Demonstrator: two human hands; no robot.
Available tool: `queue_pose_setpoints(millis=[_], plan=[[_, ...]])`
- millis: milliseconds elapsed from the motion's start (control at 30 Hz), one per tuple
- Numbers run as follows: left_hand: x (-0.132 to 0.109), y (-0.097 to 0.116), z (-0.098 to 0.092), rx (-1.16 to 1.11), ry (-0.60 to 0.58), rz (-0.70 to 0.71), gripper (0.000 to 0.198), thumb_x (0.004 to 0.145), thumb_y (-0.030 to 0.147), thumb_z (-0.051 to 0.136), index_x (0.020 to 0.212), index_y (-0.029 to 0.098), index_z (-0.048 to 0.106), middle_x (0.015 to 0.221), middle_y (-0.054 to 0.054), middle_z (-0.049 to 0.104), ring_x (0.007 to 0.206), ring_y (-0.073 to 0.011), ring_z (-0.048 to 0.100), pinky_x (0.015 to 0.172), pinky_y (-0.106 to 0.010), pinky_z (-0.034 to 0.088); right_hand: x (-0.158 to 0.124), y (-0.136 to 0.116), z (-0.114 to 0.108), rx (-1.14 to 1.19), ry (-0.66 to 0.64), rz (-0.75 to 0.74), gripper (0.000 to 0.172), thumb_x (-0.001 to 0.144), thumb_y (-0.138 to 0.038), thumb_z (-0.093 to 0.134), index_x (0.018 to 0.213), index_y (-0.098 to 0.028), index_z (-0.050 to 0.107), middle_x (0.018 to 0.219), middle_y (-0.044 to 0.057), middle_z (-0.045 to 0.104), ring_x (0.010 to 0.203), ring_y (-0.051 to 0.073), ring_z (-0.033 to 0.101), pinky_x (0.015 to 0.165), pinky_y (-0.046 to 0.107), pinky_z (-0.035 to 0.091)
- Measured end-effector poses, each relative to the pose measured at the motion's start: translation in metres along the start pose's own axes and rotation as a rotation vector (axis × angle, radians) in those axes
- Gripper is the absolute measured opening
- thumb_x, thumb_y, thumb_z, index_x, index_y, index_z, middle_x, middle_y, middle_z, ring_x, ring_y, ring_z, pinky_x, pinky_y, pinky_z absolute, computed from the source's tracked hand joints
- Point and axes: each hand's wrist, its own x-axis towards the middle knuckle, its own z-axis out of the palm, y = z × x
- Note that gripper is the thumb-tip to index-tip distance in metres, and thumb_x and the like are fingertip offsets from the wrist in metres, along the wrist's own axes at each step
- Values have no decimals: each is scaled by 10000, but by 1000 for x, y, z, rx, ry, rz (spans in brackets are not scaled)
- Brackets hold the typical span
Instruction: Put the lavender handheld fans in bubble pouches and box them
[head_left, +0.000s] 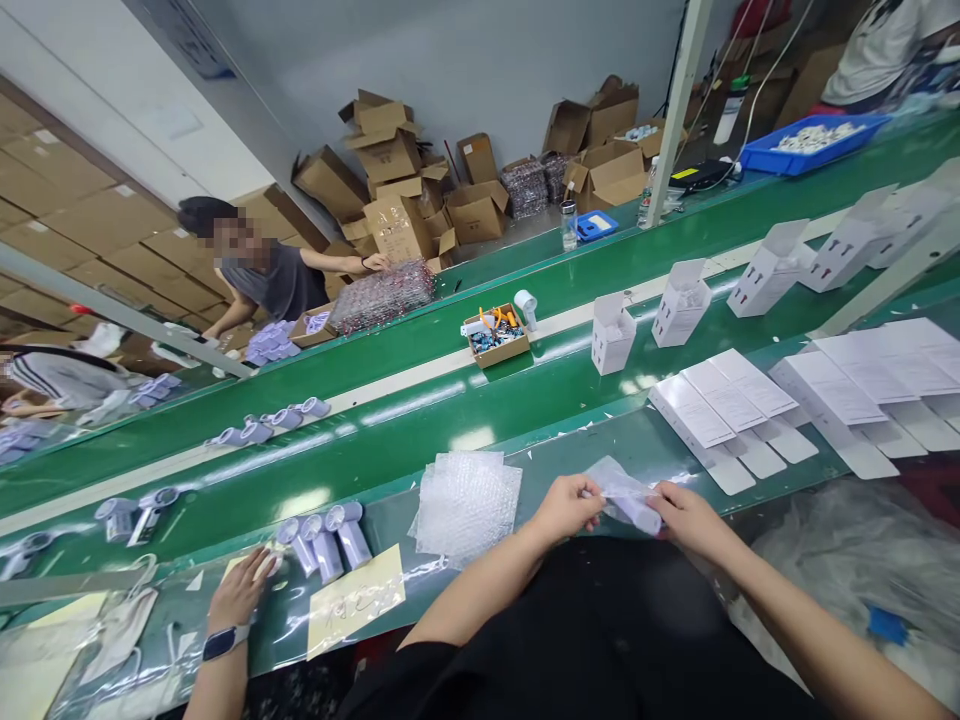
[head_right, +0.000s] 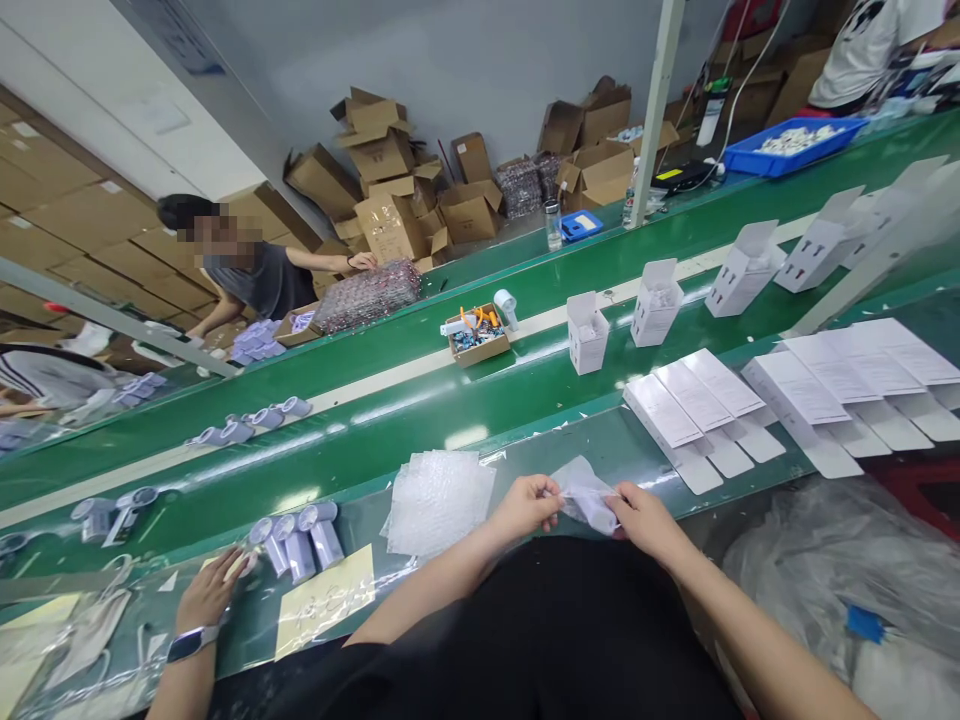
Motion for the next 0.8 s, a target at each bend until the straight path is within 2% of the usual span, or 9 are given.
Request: queue_pose_setpoints(millis=[100, 200, 300, 367, 433, 533, 667, 733, 800], plan=[[69, 1, 100, -27, -55, -40, 436, 745, 527, 634, 964, 150, 624, 797, -55, 642, 705, -164, 620, 648, -315, 501, -16, -34, -16, -443, -43, -282, 271, 799, -389, 542, 601, -215, 480, 565, -23, 547, 565, 154, 517, 554, 264, 414], [111, -4, 139, -19, -48, -30, 417, 750, 510, 629, 957, 148, 623, 879, -80, 633, 787, -190, 613, 673, -312, 495, -24, -60, -17, -543, -112, -409, 304, 848, -413, 483, 623, -209, 484, 616, -16, 546, 608, 147, 506, 578, 255, 419], [124, -11, 141, 100, -178, 136, 832, 513, 467, 820, 1242, 221, 503, 1251, -110, 502, 1119, -275, 496, 862, -363, 458, -24, -72, -3, -288, -274, -381, 256, 860, -418, 477, 747, -200, 550, 748, -6, 587, 717, 152, 555, 659, 264, 470], [124, -20, 145, 180, -275, 194, 933, 444, 412, 859, 1275, 250, 469, 1273, -90, 476, 1147, -273, 463, 920, -373, 419, -19, -78, 2, -180, -371, -358, 242, 852, -411, 492, 792, -194, 580, 781, 2, 603, 741, 158, 575, 678, 276, 483], [123, -33, 154, 230, -208, 136, 611, 562, 372, 802, 1104, 223, 565, 1082, -45, 552, 1001, -218, 520, 874, -340, 424, -9, -83, -5, -271, -475, -382, 226, 842, -391, 517, 794, -193, 614, 751, 6, 617, 710, 163, 579, 662, 284, 480], [123, -55, 165, 286, 34, 29, 145, 719, 281, 630, 796, 183, 555, 837, 3, 514, 807, -154, 507, 746, -274, 413, 19, -87, -42, -578, -551, -499, 163, 702, -292, 693, 849, -223, 678, 868, 34, 669, 804, 210, 611, 754, 351, 483], [124, -82, 162, 384, 207, 16, 111, 775, 227, 470, 678, 187, 432, 746, 14, 453, 750, -141, 461, 699, -258, 372, 74, -72, -93, -694, -333, -636, 300, 418, -40, 763, 598, -249, 644, 956, 41, 684, 1103, 318, 549, 1023, 584, 277], [124, -93, 157, 449, 239, -30, 121, 790, 238, 439, 683, 195, 404, 737, 17, 447, 728, -141, 447, 689, -263, 363, 102, -65, -103, -695, -396, -668, 321, 420, 29, 700, 455, -246, 540, 775, -6, 683, 1099, 300, 560, 1071, 626, 131], [124, -100, 155, 490, 287, -104, 119, 810, 250, 409, 701, 201, 398, 739, 15, 456, 719, -145, 449, 688, -271, 363, 124, -68, -102, -693, -493, -698, 351, 449, 75, 636, 419, -241, 487, 588, -40, 619, 1031, 267, 604, 1087, 610, 112]])
